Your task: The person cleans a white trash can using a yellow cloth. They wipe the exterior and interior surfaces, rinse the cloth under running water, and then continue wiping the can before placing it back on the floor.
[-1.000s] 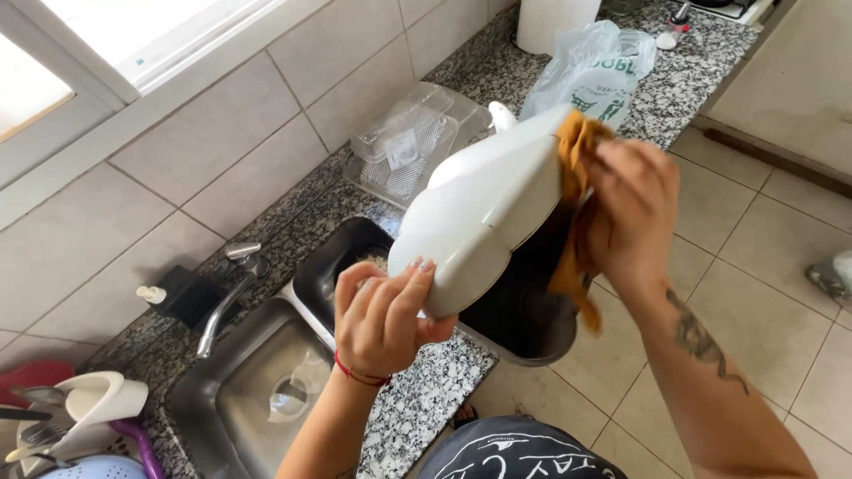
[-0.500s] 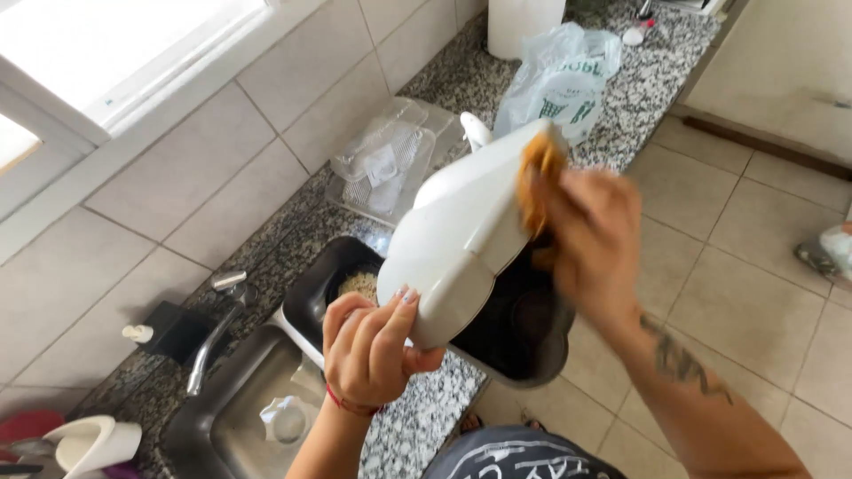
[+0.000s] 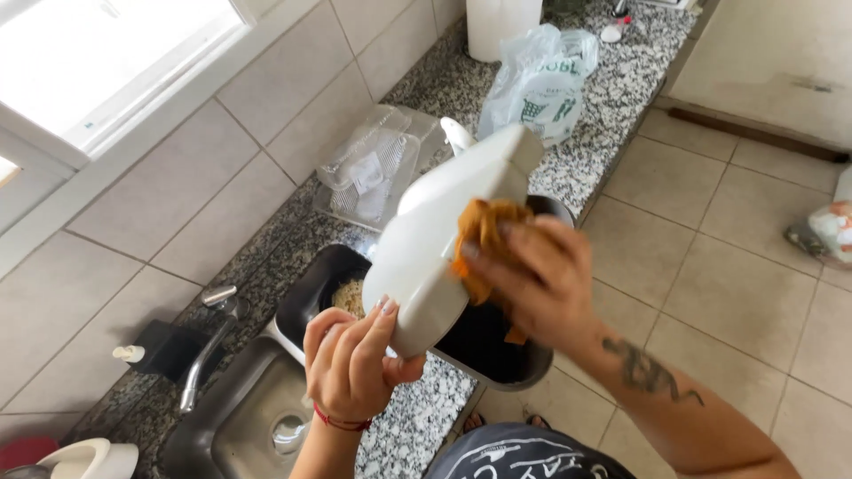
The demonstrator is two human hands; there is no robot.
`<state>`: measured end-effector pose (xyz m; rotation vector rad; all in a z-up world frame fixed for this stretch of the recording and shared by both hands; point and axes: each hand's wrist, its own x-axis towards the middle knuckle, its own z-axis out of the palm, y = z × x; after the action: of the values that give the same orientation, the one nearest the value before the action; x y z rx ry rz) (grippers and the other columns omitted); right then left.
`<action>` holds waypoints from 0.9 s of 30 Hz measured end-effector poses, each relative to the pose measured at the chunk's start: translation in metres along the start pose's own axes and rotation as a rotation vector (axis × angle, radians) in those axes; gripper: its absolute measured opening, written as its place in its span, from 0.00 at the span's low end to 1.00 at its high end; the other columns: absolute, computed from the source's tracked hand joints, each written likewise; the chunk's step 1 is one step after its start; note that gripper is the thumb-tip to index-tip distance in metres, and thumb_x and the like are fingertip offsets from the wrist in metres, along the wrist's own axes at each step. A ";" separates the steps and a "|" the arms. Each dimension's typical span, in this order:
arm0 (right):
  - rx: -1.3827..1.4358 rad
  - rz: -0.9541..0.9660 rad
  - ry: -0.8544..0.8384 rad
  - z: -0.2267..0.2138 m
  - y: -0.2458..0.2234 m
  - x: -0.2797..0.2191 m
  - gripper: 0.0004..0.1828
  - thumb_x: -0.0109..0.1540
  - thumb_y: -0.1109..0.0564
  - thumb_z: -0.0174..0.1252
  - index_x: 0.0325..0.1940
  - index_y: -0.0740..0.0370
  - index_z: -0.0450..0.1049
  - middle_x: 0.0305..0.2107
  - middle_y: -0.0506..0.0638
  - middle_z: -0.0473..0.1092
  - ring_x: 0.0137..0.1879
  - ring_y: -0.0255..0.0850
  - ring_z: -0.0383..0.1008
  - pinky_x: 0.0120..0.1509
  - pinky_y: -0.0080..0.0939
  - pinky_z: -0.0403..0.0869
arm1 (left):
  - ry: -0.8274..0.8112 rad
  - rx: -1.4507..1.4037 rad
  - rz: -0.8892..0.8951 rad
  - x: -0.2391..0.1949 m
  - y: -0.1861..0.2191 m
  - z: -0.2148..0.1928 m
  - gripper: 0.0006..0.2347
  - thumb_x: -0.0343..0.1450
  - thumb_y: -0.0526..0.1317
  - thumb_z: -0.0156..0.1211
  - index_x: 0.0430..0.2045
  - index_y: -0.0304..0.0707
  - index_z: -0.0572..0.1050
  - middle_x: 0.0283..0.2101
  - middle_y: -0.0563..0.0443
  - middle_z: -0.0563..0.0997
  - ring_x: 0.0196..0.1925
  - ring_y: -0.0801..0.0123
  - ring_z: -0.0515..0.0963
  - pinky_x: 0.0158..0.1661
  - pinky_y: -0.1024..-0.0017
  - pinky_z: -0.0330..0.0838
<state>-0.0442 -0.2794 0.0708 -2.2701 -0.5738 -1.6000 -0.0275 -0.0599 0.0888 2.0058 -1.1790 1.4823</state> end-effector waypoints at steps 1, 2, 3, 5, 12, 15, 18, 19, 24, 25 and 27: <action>0.053 0.016 0.009 0.000 0.010 0.006 0.12 0.62 0.63 0.57 0.51 0.61 0.73 0.43 0.49 0.60 0.40 0.42 0.54 0.42 0.40 0.62 | 0.006 0.004 0.000 -0.002 0.001 0.000 0.19 0.71 0.52 0.40 0.28 0.32 0.72 0.26 0.47 0.80 0.19 0.71 0.73 0.27 0.70 0.71; 0.106 0.018 0.028 0.003 0.023 0.015 0.10 0.65 0.64 0.50 0.50 0.66 0.71 0.33 0.54 0.65 0.24 0.42 0.56 0.27 0.42 0.55 | 0.024 0.017 0.005 -0.002 -0.001 0.003 0.19 0.71 0.52 0.40 0.28 0.32 0.72 0.26 0.47 0.80 0.20 0.71 0.75 0.28 0.70 0.72; 0.104 0.013 0.029 0.005 0.031 0.015 0.10 0.65 0.64 0.50 0.50 0.66 0.71 0.33 0.54 0.65 0.24 0.42 0.56 0.27 0.42 0.55 | 0.030 0.017 0.006 -0.003 -0.001 0.004 0.19 0.71 0.52 0.40 0.28 0.32 0.72 0.26 0.47 0.80 0.20 0.71 0.75 0.28 0.70 0.72; 0.072 0.136 0.042 0.006 0.047 0.014 0.10 0.65 0.72 0.40 0.49 0.76 0.64 0.46 0.63 0.60 0.45 0.58 0.62 0.43 0.53 0.60 | 0.078 0.002 -0.024 -0.005 0.000 0.003 0.20 0.71 0.53 0.38 0.27 0.32 0.72 0.25 0.49 0.80 0.19 0.72 0.74 0.26 0.71 0.72; 0.125 0.457 -0.094 0.013 0.063 0.013 0.14 0.64 0.70 0.37 0.50 0.71 0.66 0.47 0.59 0.62 0.48 0.52 0.64 0.45 0.46 0.65 | 0.046 0.021 0.035 -0.007 0.003 0.003 0.19 0.71 0.52 0.41 0.30 0.33 0.73 0.27 0.48 0.80 0.19 0.72 0.72 0.27 0.70 0.72; 0.129 0.463 -0.096 0.006 0.052 0.023 0.13 0.62 0.71 0.42 0.49 0.73 0.67 0.44 0.58 0.65 0.47 0.53 0.65 0.48 0.47 0.64 | 0.043 0.022 0.015 -0.005 0.004 0.003 0.20 0.71 0.53 0.39 0.29 0.31 0.72 0.26 0.47 0.80 0.19 0.70 0.72 0.27 0.69 0.72; 0.024 0.206 -0.139 0.000 0.037 0.019 0.46 0.53 0.83 0.47 0.68 0.49 0.53 0.27 0.50 0.56 0.28 0.41 0.48 0.33 0.40 0.50 | 0.044 0.031 0.022 -0.003 0.006 0.003 0.20 0.71 0.52 0.41 0.30 0.30 0.72 0.27 0.47 0.80 0.19 0.71 0.73 0.27 0.70 0.72; 0.001 0.239 -0.121 0.002 0.037 0.012 0.31 0.59 0.78 0.44 0.63 0.57 0.60 0.38 0.54 0.59 0.37 0.47 0.55 0.41 0.45 0.55 | 0.036 0.034 0.027 -0.004 0.006 0.002 0.20 0.71 0.52 0.41 0.30 0.30 0.72 0.27 0.47 0.80 0.19 0.71 0.73 0.27 0.70 0.72; 0.109 0.463 -0.120 0.008 0.062 0.017 0.13 0.61 0.72 0.42 0.47 0.72 0.68 0.44 0.57 0.66 0.47 0.53 0.65 0.49 0.47 0.63 | 0.014 0.011 0.053 -0.007 0.009 -0.003 0.19 0.71 0.51 0.41 0.30 0.30 0.72 0.27 0.46 0.80 0.20 0.72 0.73 0.27 0.69 0.72; 0.145 0.457 -0.124 0.009 0.062 0.018 0.09 0.61 0.73 0.42 0.42 0.73 0.65 0.42 0.59 0.64 0.44 0.53 0.64 0.45 0.47 0.63 | 0.000 0.003 0.036 -0.007 0.011 -0.005 0.20 0.71 0.52 0.41 0.31 0.30 0.72 0.28 0.46 0.80 0.20 0.71 0.73 0.27 0.69 0.72; 0.178 0.424 -0.114 0.008 0.060 0.022 0.05 0.60 0.74 0.42 0.37 0.74 0.63 0.39 0.60 0.63 0.42 0.53 0.63 0.41 0.47 0.62 | 0.013 0.007 0.027 -0.007 0.009 -0.002 0.20 0.71 0.52 0.40 0.32 0.30 0.71 0.28 0.46 0.80 0.20 0.71 0.72 0.28 0.68 0.72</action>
<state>-0.0018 -0.3246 0.0883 -2.1754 -0.2254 -1.1755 -0.0362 -0.0609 0.0816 1.9900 -1.2019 1.5121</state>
